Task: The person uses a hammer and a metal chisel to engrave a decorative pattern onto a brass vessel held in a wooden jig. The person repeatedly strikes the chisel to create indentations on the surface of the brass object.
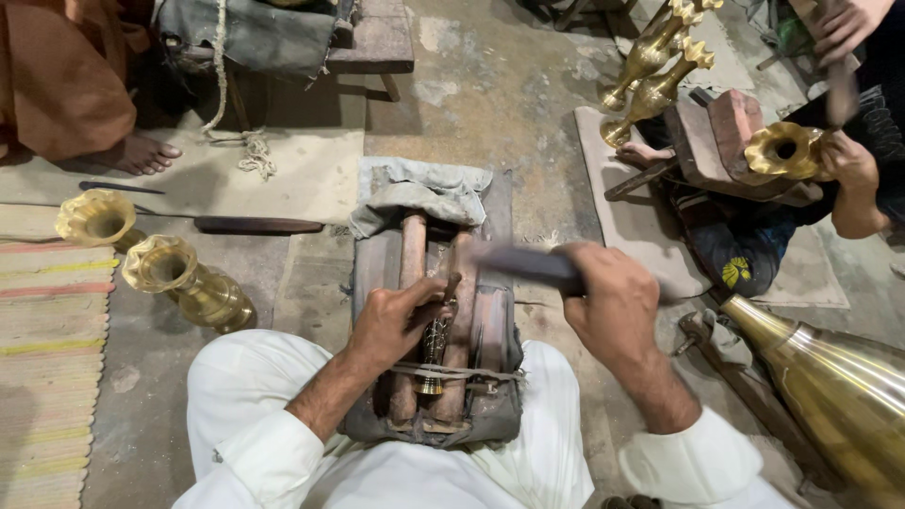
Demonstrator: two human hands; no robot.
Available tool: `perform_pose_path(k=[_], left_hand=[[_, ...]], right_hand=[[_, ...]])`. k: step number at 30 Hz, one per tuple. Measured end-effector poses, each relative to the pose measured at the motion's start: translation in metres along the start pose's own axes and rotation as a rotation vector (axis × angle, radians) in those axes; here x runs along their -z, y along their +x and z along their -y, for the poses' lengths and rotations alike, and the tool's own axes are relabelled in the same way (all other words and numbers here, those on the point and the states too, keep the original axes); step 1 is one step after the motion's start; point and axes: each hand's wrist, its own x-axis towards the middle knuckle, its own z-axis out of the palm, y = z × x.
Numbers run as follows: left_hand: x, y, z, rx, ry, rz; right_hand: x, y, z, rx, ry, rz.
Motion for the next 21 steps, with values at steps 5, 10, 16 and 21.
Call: perform_pose_path(k=[5, 10, 16, 21], left_hand=[[0.001, 0.001, -0.002, -0.026, 0.017, -0.008], [0.0, 0.003, -0.001, -0.01, 0.053, -0.001], [0.001, 0.004, -0.001, -0.022, 0.049, 0.028], [0.003, 0.005, -0.001, -0.087, 0.019, -0.003]], right_hand=[[0.013, 0.01, 0.003, -0.071, 0.135, 0.009], [0.017, 0.014, 0.005, 0.157, -0.026, 0.065], [0.03, 0.017, 0.007, 0.118, -0.15, 0.191], [0.033, 0.02, 0.007, 0.132, -0.095, 0.173]])
